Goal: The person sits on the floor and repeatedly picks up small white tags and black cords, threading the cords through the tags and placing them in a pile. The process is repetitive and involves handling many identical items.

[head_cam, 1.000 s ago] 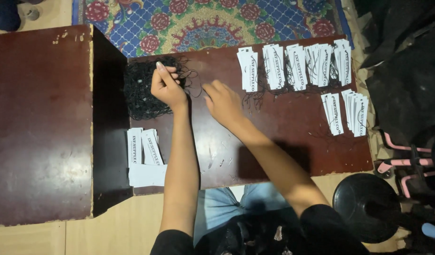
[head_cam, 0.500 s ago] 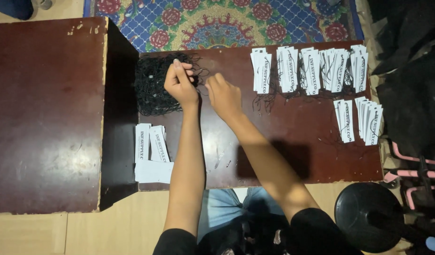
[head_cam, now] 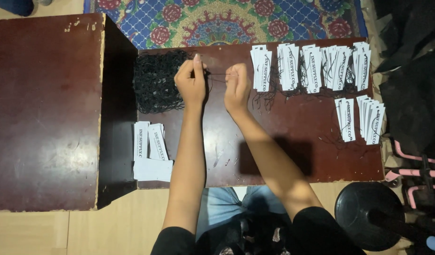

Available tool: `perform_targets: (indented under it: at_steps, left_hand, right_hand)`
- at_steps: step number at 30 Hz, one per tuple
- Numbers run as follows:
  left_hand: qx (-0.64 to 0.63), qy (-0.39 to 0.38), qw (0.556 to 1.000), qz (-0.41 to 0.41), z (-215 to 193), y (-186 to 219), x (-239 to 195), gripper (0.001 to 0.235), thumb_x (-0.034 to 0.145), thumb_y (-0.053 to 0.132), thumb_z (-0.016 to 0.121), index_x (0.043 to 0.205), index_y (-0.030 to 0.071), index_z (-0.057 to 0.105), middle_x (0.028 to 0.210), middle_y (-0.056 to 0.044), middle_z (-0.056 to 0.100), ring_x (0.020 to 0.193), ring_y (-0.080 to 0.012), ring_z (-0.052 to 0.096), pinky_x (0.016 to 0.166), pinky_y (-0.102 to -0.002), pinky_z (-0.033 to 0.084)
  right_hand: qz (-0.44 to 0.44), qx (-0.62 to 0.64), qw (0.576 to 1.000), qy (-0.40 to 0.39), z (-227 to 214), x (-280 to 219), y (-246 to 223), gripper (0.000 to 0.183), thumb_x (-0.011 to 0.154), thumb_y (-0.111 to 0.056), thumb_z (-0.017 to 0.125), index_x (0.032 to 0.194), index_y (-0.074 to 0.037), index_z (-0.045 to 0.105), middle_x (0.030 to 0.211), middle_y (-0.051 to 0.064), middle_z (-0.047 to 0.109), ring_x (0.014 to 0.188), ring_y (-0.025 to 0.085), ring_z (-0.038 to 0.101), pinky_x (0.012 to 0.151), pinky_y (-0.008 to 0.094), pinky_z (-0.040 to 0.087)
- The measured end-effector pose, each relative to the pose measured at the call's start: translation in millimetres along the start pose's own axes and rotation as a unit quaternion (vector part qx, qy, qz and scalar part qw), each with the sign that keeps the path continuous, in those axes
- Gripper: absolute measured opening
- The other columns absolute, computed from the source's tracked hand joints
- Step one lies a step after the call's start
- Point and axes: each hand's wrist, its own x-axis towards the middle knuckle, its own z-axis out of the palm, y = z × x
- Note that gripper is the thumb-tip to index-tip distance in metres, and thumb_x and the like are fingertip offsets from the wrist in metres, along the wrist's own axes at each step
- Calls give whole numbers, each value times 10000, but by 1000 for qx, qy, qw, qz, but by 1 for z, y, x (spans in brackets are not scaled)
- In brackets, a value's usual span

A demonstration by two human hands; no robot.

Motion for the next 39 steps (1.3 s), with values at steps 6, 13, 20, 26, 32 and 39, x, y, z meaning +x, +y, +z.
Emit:
perform_targets:
  at_steps: [6,13,20,26,32,39]
  left_hand:
    - [76,66,995,-10,-6,6,4,394,1051,215,601,687,87,677,594,-81,633,620,-302,667,652,-368,534]
    - [88,96,991,-22,-7,-10,2,411,1055,226,575,667,126,664,561,-30,613,626,-266,660,693,-339,512]
    - [119,89,989,22,-5,-16,1,343,1051,251,598,725,189,686,626,51,625,705,-183,627,754,-301,460]
    - [6,-89,991,95,-4,6,3,125,1007,138,641,977,156,761,884,0,702,889,-233,623,872,-346,449]
    - [-101,-216,971,33,2,3,-6,217,882,28,761,1079,108,803,1015,-68,784,956,-288,692,911,-378,514]
    - [-114,-217,969,-33,3,-4,-9,174,832,-6,806,971,98,811,859,-73,776,818,-252,699,818,-361,540]
  right_hand:
    - [-33,4,998,51,-2,1,-2,325,1095,-186,265,816,-170,432,588,-32,428,457,133,476,497,233,417]
    - [-20,18,994,110,-3,1,4,345,1116,-189,256,819,-141,425,605,9,434,447,148,465,462,241,400]
    - [-37,-20,992,119,-3,2,0,241,1082,-126,458,845,-107,498,642,33,471,514,183,486,513,295,446]
    - [-37,-96,991,90,-3,7,-5,303,1028,-164,642,748,-122,533,544,6,477,482,193,526,476,277,429]
    - [-93,-254,961,57,-9,10,-10,358,1001,-234,700,698,-142,535,502,-25,465,443,168,538,454,257,454]
    - [-109,-286,952,27,-8,12,-7,331,990,-247,703,712,-156,547,519,-34,487,456,161,575,462,251,478]
